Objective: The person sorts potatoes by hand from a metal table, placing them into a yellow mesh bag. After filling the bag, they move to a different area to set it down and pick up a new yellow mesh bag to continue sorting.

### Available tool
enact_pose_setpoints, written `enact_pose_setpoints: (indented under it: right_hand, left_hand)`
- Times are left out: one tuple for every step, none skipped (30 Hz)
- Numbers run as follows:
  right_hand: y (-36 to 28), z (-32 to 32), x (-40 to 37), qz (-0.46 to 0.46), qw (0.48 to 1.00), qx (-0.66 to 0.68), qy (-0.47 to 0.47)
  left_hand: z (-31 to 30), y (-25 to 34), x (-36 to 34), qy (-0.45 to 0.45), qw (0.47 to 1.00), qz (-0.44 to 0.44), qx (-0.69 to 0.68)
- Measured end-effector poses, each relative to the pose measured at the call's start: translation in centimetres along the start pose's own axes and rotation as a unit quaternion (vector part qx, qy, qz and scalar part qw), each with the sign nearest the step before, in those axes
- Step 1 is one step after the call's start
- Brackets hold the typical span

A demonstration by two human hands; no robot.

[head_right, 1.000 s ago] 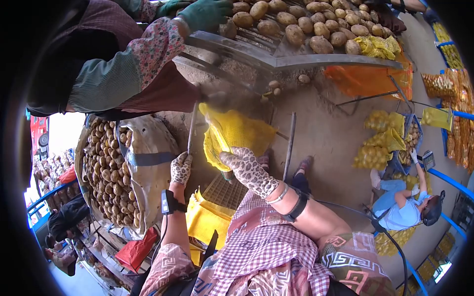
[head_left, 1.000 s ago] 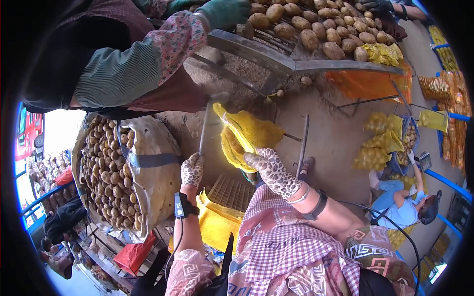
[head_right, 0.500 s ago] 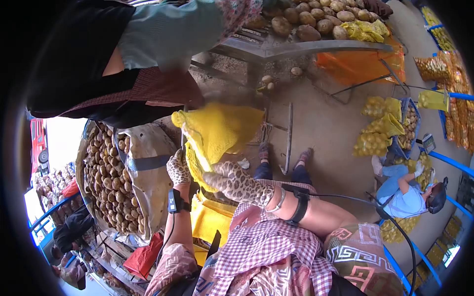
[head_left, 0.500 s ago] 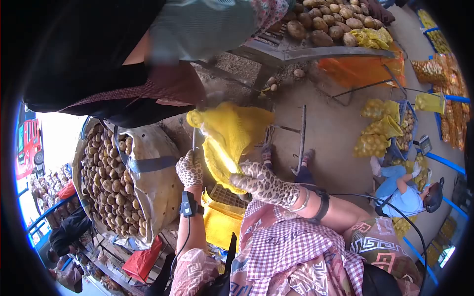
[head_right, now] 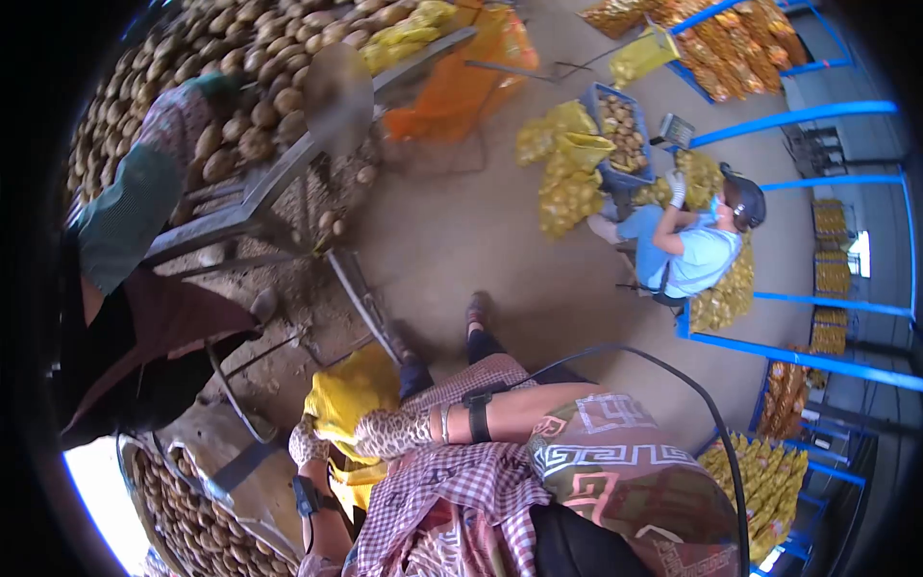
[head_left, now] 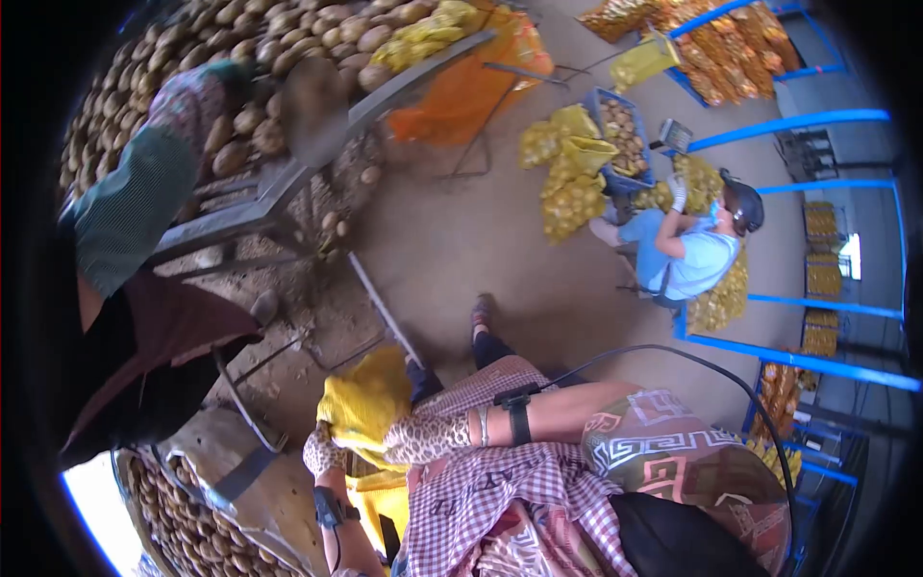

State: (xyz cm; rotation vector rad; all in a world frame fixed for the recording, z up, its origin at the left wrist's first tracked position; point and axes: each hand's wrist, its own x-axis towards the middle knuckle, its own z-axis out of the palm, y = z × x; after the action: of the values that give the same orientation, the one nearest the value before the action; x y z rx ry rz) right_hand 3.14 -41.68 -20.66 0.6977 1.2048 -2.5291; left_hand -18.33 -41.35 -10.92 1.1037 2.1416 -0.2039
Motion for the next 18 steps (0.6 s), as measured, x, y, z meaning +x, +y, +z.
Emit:
enact_pose_setpoints:
  right_hand:
    - [4.3,-3.4,0.8,-0.045,0.993,-0.083,-0.069]
    - [-2.8,-5.9,-2.0,-0.100,0.974,-0.158,-0.131]
    - [-5.9,-7.0,-5.0,-0.080,0.927,-0.350,-0.105]
    - [-8.5,-7.7,-7.8,-0.081,0.928,-0.351,-0.095]
    - [-10.0,-8.2,-10.3,-0.013,0.939,-0.340,-0.043]
    - [-10.4,-8.9,-12.5,0.055,0.944,-0.326,0.007]
    - [-8.9,-10.3,-14.2,0.049,0.945,-0.324,0.014]
    - [-6.7,-11.8,-15.2,0.050,0.926,-0.371,0.046]
    - [-5.2,-12.8,-16.4,0.053,0.905,-0.416,0.080]
    - [-4.4,-13.5,-18.0,0.048,0.906,-0.411,0.090]
    - [-3.8,-14.3,-19.4,0.074,0.923,-0.352,0.137]
    - [-3.2,-15.0,-21.2,0.097,0.933,-0.294,0.182]
    - [-4.0,-15.6,-23.2,0.090,0.934,-0.289,0.190]
    - [-4.7,-16.0,-25.4,0.091,0.937,-0.231,0.246]
    - [-6.2,-16.1,-27.6,0.091,0.935,-0.169,0.298]
    - [-8.0,-16.6,-30.0,0.080,0.936,-0.158,0.304]
    - [-10.1,-17.4,-32.7,0.110,0.913,-0.211,0.331]
    - [-10.5,-18.2,-34.9,0.140,0.886,-0.264,0.356]
  left_hand:
    - [0.6,0.1,0.6,-0.031,0.999,-0.024,0.001]
    - [1.3,0.8,1.1,-0.048,0.998,-0.045,0.010]
    - [2.8,0.6,2.0,-0.058,0.996,-0.028,0.055]
    - [5.4,-0.4,3.0,-0.069,0.992,-0.015,0.101]
    - [6.4,0.2,3.0,-0.068,0.992,-0.009,0.103]
    - [7.1,1.2,2.7,-0.108,0.986,0.046,0.122]
    - [7.6,2.1,2.8,-0.145,0.973,0.102,0.145]
    - [9.6,2.4,3.4,-0.148,0.968,0.132,0.156]
    - [9.9,4.1,3.6,-0.151,0.963,0.150,0.167]
    - [10.5,6.5,2.8,-0.155,0.958,0.165,0.173]
    - [10.0,9.7,1.9,-0.182,0.951,0.172,0.181]
    - [9.4,12.6,1.2,-0.204,0.944,0.177,0.189]
    - [10.7,13.8,1.2,-0.189,0.952,0.183,0.159]
    - [11.8,14.9,1.1,-0.221,0.941,0.191,0.168]
    - [11.5,17.6,0.9,-0.243,0.933,0.192,0.185]
    - [11.4,20.1,0.8,-0.263,0.924,0.191,0.203]
    - [11.6,22.0,0.8,-0.264,0.926,0.198,0.185]
    - [12.1,24.2,0.9,-0.263,0.928,0.205,0.165]
